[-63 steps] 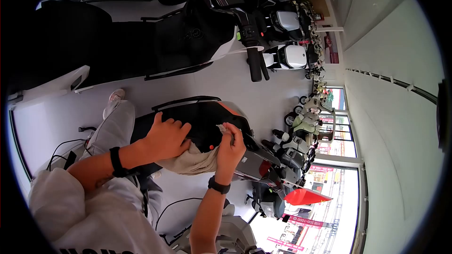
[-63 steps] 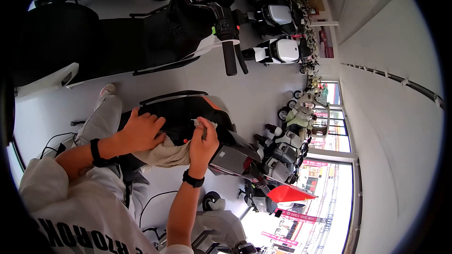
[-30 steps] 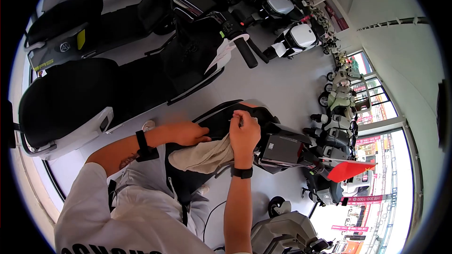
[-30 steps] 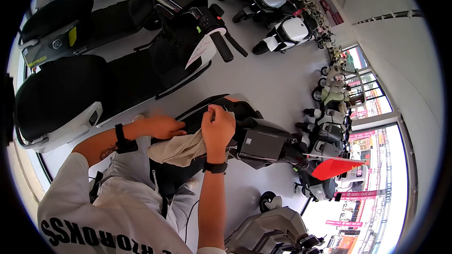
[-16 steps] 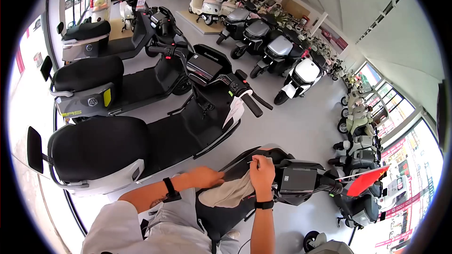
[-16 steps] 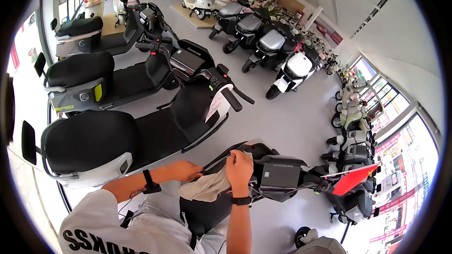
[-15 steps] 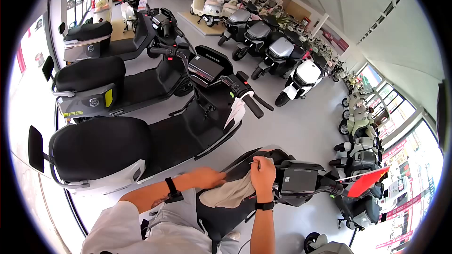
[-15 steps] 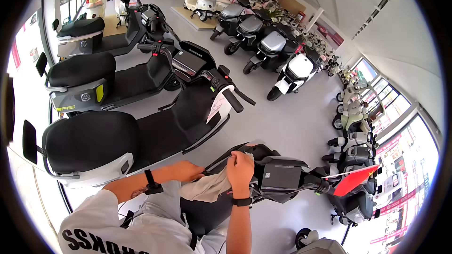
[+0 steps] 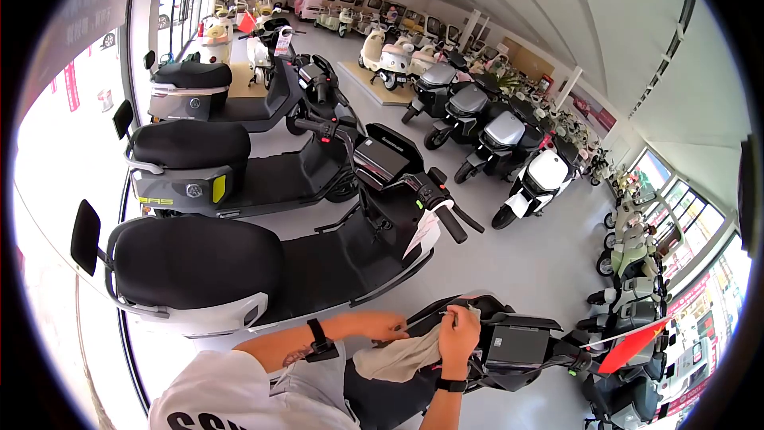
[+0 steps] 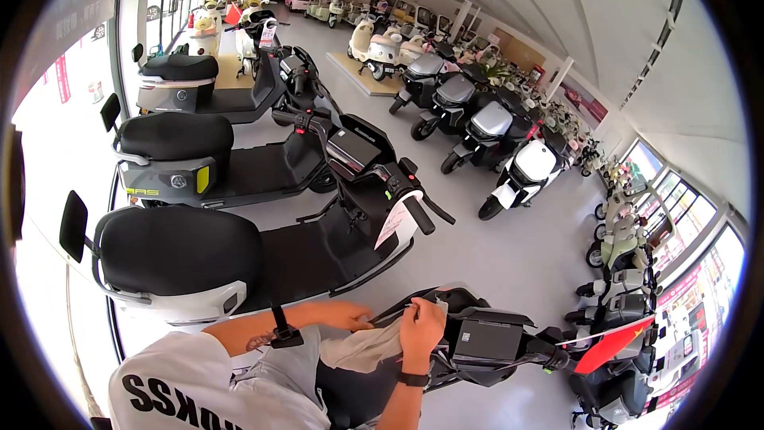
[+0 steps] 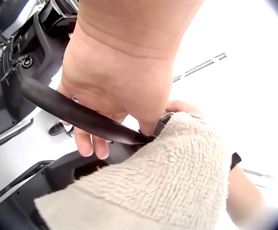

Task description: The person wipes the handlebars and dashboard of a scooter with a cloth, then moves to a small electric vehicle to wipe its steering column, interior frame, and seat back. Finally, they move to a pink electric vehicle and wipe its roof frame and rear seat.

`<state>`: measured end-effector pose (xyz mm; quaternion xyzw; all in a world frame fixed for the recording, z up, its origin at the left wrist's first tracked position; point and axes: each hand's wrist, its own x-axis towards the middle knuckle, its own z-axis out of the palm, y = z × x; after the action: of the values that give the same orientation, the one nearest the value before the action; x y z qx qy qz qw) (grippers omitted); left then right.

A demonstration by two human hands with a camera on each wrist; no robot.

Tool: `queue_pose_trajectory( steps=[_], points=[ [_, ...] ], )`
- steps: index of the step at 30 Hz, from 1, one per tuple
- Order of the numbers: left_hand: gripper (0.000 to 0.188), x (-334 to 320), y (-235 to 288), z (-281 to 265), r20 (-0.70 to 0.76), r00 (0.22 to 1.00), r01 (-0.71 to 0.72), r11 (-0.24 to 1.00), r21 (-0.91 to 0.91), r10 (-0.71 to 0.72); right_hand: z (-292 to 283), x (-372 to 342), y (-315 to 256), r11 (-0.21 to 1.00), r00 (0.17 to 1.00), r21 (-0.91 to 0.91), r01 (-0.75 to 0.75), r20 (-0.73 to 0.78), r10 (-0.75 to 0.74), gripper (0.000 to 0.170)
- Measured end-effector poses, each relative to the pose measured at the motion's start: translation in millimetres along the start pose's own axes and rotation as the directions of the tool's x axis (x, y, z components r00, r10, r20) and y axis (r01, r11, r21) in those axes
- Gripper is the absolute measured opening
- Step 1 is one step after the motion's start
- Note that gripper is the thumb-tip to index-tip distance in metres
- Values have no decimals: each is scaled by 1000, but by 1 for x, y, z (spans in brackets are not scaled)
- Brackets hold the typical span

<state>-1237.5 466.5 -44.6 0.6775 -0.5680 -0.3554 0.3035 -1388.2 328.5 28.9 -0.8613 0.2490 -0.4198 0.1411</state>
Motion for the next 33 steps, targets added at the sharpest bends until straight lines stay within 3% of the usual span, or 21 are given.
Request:
queue_pose_trajectory(
  steps=[1, 3, 7, 12, 14, 16, 18, 20, 24, 27, 31, 33],
  points=[
    [44, -9, -10, 0, 4, 1000, 4, 1000, 6, -4, -1, 0, -3, 1000, 1000, 8, 15, -20, -15, 10],
    [46, -22, -27, 6, -46, 986, -141, 949, 283, 160, 5, -2, 1, 1000, 999, 8, 29, -40, -29, 10],
    [38, -18, -8, 3, -17, 996, -70, 883, 464, 88, 1, -1, 0, 999, 998, -8, 44, -38, -45, 8],
    [34, 16, 6, 10, 68, 993, -120, 908, 402, 101, 4, -1, 0, 999, 999, -32, 14, -29, -15, 10],
    [34, 27, 11, 15, 18, 978, -208, 952, 224, 209, 5, -3, -1, 999, 999, -43, 5, -32, -6, 10],
    [36, 35, -2, 24, 6, 977, -208, 955, 211, 211, 4, 1, 1, 998, 999, -59, 5, -38, -8, 9],
    [38, 33, -8, 31, -101, 976, -176, 971, 161, 194, 3, -1, -1, 997, 997, -51, 52, -47, -54, 9],
    [39, 13, 17, 21, -84, 979, -165, 965, 202, 185, -2, -4, -5, 999, 999, -37, 9, -44, -11, 9],
    [35, -5, -9, 19, -168, 984, 28, 859, 512, 68, 0, -1, 1, 998, 995, -23, 61, -72, -63, 8],
    [33, -17, -19, 10, -173, 984, 46, 860, 508, 50, 4, -1, 0, 998, 997, -43, 34, -63, -37, 8],
    [29, -3, -10, 10, -139, 990, 48, 835, 549, 34, 6, -6, -4, 998, 998, -59, 14, -55, -17, 7],
    [31, 20, -7, 8, 26, 993, -108, 842, 528, 111, 8, -1, 0, 995, 997, -86, 39, -64, -45, 7]
  ],
)
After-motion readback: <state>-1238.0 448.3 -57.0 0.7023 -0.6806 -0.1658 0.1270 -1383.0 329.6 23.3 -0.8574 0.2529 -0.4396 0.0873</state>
